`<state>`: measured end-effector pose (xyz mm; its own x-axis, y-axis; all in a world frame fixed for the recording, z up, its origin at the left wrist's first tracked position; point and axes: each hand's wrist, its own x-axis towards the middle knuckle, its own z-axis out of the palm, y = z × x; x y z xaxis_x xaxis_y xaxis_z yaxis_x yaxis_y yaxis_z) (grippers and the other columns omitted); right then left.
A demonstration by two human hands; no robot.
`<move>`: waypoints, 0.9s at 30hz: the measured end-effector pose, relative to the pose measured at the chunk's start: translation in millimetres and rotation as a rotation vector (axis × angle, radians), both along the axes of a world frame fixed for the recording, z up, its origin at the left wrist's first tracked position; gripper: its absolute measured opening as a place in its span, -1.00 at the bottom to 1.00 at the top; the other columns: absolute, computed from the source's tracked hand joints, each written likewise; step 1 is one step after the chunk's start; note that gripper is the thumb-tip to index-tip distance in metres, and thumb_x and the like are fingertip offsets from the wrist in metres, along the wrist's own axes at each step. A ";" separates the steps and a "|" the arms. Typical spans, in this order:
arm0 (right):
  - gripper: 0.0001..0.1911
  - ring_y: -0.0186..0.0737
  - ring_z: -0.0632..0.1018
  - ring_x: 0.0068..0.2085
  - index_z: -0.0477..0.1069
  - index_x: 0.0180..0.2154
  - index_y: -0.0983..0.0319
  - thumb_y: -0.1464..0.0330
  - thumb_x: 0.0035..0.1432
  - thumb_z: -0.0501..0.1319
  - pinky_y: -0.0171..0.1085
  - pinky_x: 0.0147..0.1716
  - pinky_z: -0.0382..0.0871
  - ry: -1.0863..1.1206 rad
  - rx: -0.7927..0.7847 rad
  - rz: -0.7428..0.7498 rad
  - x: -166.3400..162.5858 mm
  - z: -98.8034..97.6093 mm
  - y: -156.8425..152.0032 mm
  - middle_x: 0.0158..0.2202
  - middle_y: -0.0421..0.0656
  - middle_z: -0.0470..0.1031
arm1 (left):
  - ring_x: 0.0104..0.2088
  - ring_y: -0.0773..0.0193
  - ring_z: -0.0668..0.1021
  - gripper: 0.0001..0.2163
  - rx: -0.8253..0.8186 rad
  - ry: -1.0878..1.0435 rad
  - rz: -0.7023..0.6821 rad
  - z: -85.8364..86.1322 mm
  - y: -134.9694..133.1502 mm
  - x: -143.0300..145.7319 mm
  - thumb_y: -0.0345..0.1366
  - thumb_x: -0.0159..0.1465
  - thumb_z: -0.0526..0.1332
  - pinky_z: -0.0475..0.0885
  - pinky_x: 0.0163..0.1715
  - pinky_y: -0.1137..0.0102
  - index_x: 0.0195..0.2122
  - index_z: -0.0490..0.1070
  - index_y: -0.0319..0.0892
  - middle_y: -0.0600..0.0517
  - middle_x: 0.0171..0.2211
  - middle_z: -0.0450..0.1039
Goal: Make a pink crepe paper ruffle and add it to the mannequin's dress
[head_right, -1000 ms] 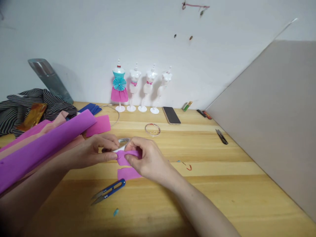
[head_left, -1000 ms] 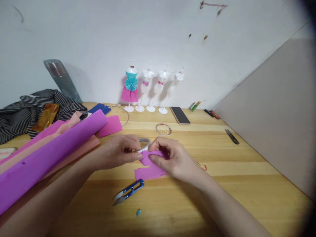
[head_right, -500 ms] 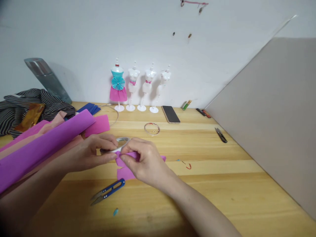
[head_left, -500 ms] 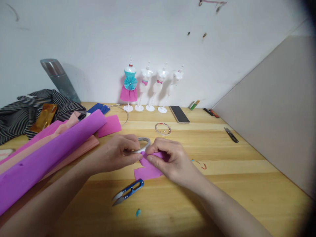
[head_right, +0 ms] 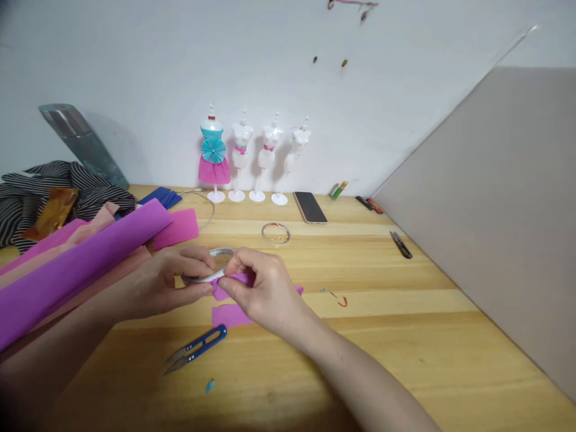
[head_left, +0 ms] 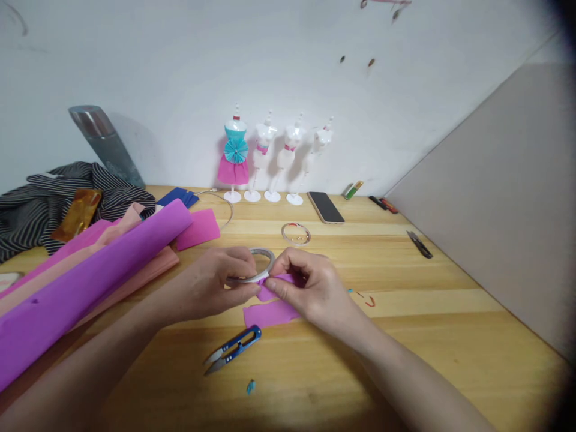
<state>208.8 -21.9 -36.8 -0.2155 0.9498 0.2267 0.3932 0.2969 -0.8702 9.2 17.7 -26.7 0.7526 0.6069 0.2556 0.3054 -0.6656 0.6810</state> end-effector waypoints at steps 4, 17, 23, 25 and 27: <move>-0.86 -0.41 0.22 -0.57 0.37 -0.52 0.26 0.39 0.02 0.28 -0.37 -0.58 0.08 0.019 -0.011 -0.003 -0.6 -0.9 0.7 -0.61 -0.28 0.29 | -0.41 0.36 0.44 -0.82 0.023 0.006 -0.001 -0.5 0.0 -0.2 -0.39 0.26 0.15 0.29 -0.46 0.50 -0.48 0.46 -0.23 0.03 -0.44 0.40; -0.90 -0.41 0.25 -0.57 0.37 -0.49 0.26 0.40 0.05 0.24 -0.37 -0.57 0.13 -0.020 0.000 0.018 5.1 7.8 1.1 -0.57 -0.27 0.32 | -0.41 0.36 0.44 -0.78 -0.012 -0.004 0.015 -3.3 4.8 -3.3 -0.37 0.27 0.16 0.30 -0.45 0.50 -0.54 0.41 -0.23 0.04 -0.46 0.39; -0.93 -0.38 0.28 -0.52 0.41 -0.43 0.26 0.39 0.05 0.25 -0.36 -0.54 0.13 -0.175 -0.032 0.043 8.5 10.7 1.7 -0.55 -0.26 0.34 | -0.43 0.38 0.42 -0.77 0.001 0.002 0.031 -7.3 5.3 -2.9 -0.35 0.28 0.16 0.29 -0.46 0.50 -0.53 0.42 -0.23 0.05 -0.46 0.37; -0.89 -0.38 0.27 -0.53 0.39 -0.45 0.26 0.36 0.05 0.26 -0.36 -0.55 0.11 -0.198 -0.062 0.043 10.1 10.7 2.2 -0.57 -0.27 0.32 | -0.43 0.38 0.42 -0.77 -0.003 0.009 0.036 -7.6 5.0 -2.4 -0.35 0.28 0.16 0.29 -0.46 0.50 -0.54 0.42 -0.23 0.05 -0.47 0.36; -0.83 -0.39 0.24 -0.54 0.34 -0.51 0.25 0.35 0.06 0.25 -0.36 -0.57 0.08 -0.212 -0.072 0.048 11.6 11.2 2.8 -0.60 -0.29 0.26 | -0.44 0.38 0.42 -0.76 -0.011 0.012 0.037 -7.2 4.8 -2.0 -0.35 0.28 0.16 0.28 -0.46 0.49 -0.54 0.41 -0.23 0.05 -0.47 0.36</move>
